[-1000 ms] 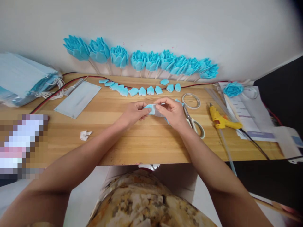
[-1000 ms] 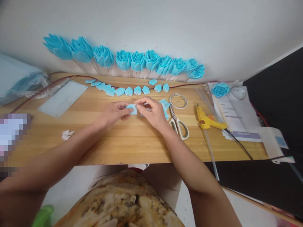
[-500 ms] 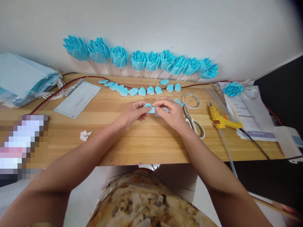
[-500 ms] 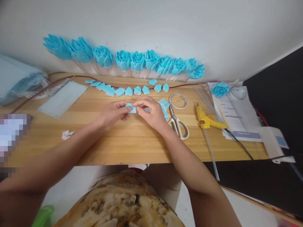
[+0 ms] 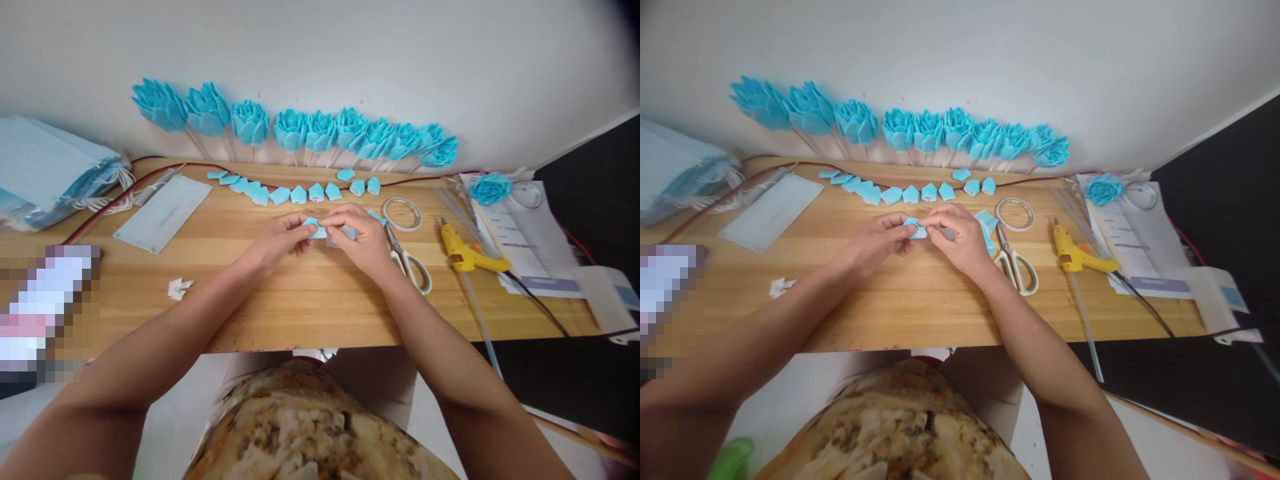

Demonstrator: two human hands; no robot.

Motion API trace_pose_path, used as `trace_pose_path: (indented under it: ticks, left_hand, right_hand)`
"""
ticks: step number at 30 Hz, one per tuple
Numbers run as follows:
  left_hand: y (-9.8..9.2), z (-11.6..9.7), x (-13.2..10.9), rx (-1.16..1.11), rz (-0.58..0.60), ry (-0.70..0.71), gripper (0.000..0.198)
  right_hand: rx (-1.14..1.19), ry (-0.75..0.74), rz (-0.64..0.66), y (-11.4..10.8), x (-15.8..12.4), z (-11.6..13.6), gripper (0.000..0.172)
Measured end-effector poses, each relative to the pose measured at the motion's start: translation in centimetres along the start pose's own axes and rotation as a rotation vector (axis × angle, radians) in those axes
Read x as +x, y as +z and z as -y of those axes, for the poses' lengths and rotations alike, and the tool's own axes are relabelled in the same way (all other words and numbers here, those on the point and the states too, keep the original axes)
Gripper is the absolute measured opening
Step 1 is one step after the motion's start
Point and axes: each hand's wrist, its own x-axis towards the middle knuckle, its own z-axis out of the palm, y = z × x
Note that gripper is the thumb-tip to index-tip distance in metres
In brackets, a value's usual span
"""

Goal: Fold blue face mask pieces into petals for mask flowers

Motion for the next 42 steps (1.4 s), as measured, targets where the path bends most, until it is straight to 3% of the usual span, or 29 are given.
trace_pose_path:
  ticks: [5, 13, 16, 19, 24, 31, 35, 42]
  left_hand:
    - [0.05, -0.09, -0.01, -0.006, 0.008, -0.002, 0.025]
    - [0.34, -0.68, -0.41, 0.174, -0.060, 0.026, 0.016]
    - [0.46, -0.84, -0.45, 0.219, -0.065, 0.028, 0.015]
    - [0.46, -0.80, -0.42, 0.247, -0.058, 0.041, 0.014]
    - [0.55, -0.60, -0.46, 0.365, -0.040, 0.071, 0.015]
    - [0.82, -0.48, -0.76, 0.477, -0.050, 0.165, 0.021]
    - [0.82, -0.54, -0.75, 0.419, -0.061, 0.102, 0.018]
    - [0.86, -0.62, -0.58, 0.246, -0.065, 0.027, 0.016]
  right_hand:
    - [-0.008, -0.013, -0.025, 0.16, -0.03, -0.21, 0.018]
    - [0.160, 0.162, 0.010, -0.11, -0.23, 0.57, 0.017]
    - [0.188, 0.232, -0.032, -0.10, -0.33, 0.44, 0.011]
    - [0.202, 0.253, -0.065, 0.04, -0.32, 0.21, 0.019]
    - [0.097, 0.153, 0.016, 0.28, -0.30, 0.59, 0.038]
    - [-0.122, -0.004, 0.002, 0.75, -0.59, 0.57, 0.040]
    - [-0.233, -0.140, 0.029, 0.79, -0.61, 0.46, 0.046]
    - [-0.282, -0.240, 0.058, 0.49, -0.57, 0.59, 0.054]
